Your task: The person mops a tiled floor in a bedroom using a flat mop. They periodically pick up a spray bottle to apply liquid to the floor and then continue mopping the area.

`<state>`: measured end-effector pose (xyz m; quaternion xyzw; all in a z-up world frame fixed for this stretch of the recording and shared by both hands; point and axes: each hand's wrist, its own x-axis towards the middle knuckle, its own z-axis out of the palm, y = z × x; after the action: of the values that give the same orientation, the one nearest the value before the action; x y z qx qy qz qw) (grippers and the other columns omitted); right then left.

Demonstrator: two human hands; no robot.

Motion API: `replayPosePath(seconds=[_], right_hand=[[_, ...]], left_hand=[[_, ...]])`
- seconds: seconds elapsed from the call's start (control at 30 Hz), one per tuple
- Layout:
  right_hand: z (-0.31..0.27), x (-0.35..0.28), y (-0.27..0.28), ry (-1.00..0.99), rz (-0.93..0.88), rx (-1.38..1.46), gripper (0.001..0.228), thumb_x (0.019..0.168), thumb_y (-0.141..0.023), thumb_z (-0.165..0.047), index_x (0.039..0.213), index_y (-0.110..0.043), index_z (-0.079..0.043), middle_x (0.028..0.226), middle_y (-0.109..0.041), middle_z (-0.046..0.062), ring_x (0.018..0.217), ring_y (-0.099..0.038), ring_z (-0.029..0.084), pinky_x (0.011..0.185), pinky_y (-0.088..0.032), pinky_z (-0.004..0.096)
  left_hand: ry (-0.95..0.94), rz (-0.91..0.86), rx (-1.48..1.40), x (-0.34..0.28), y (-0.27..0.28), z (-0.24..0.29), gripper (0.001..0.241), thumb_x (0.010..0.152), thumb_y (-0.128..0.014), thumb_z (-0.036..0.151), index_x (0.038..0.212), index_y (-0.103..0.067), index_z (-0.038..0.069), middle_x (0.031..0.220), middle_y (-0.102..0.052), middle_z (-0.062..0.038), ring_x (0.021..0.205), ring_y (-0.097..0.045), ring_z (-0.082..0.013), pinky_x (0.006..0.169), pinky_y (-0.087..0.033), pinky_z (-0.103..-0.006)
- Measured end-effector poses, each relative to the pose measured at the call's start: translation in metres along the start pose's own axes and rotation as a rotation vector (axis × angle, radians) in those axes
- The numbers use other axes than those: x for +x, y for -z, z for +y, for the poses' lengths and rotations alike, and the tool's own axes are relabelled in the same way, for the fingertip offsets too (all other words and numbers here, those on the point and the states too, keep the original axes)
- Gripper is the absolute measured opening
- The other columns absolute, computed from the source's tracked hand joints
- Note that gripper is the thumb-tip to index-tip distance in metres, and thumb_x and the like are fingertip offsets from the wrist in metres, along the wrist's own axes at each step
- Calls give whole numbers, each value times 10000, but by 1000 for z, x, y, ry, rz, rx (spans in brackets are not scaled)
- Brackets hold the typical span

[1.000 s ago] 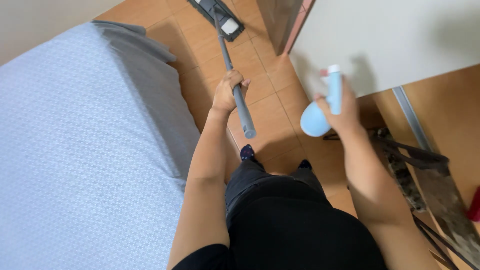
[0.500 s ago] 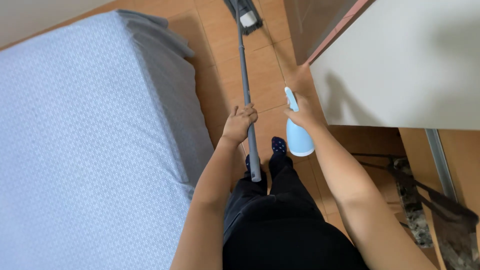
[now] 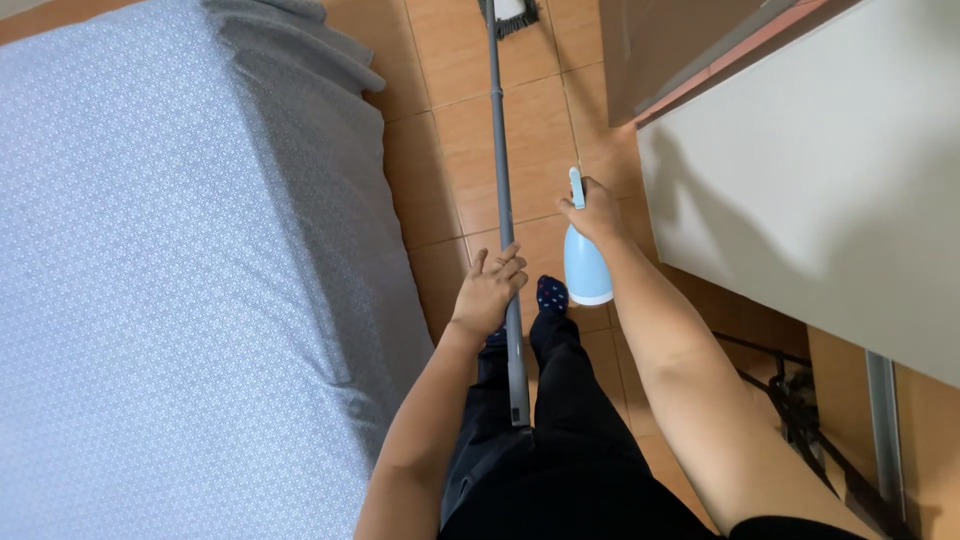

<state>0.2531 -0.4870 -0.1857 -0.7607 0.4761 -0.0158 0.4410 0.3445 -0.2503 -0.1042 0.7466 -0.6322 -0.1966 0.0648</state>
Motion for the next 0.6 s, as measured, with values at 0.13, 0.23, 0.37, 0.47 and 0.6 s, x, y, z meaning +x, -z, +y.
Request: replayPosePath(seconds=[0.13, 0.23, 0.37, 0.47, 0.6], right_hand=[[7, 21, -3, -49, -44, -12, 313, 820, -794, -312, 943, -680, -47, 901, -727, 170, 873, -715, 330, 777, -550, 435], [23, 38, -12, -130, -20, -6, 277, 847, -761, -323, 930, -701, -65, 892, -743, 153, 851, -735, 318, 778, -569, 423], [50, 57, -21, -75, 10, -70, 304, 809, -799, -286, 950, -684, -43, 908, -722, 171, 860, -694, 354, 743, -539, 458], [67, 74, -34, -28, 20, -22, 303, 798, -797, -266, 969, -678, -47, 916, -725, 162, 869, -697, 345, 749, -539, 452], [92, 88, -51, -78, 71, -69, 170, 901, -739, -225, 996, -736, -84, 951, -741, 153, 922, -720, 333, 834, -555, 431]], left_hand=[[-3, -49, 19, 12, -14, 6, 231, 859, -636, 87, 1079, -695, 129, 1369, -586, -9, 1505, -325, -207, 1171, -340, -574], [-16, 22, -25, 15, -30, 9, 257, 875, -632, 106, 1122, -700, 130, 1357, -599, 4, 1497, -345, -195, 1182, -341, -574], [-2, -31, -79, 19, -39, 17, 192, 900, -621, 123, 1076, -697, 112, 1367, -593, -30, 1502, -344, -225, 1177, -324, -581], [-18, -23, -100, 20, -50, 18, 203, 885, -614, 108, 1071, -695, 108, 1386, -586, -51, 1498, -344, -245, 1167, -321, -590], [-19, -53, -94, 19, -63, 22, 231, 870, -608, 79, 1079, -695, 123, 1413, -573, -63, 1510, -339, -244, 1168, -329, -598]])
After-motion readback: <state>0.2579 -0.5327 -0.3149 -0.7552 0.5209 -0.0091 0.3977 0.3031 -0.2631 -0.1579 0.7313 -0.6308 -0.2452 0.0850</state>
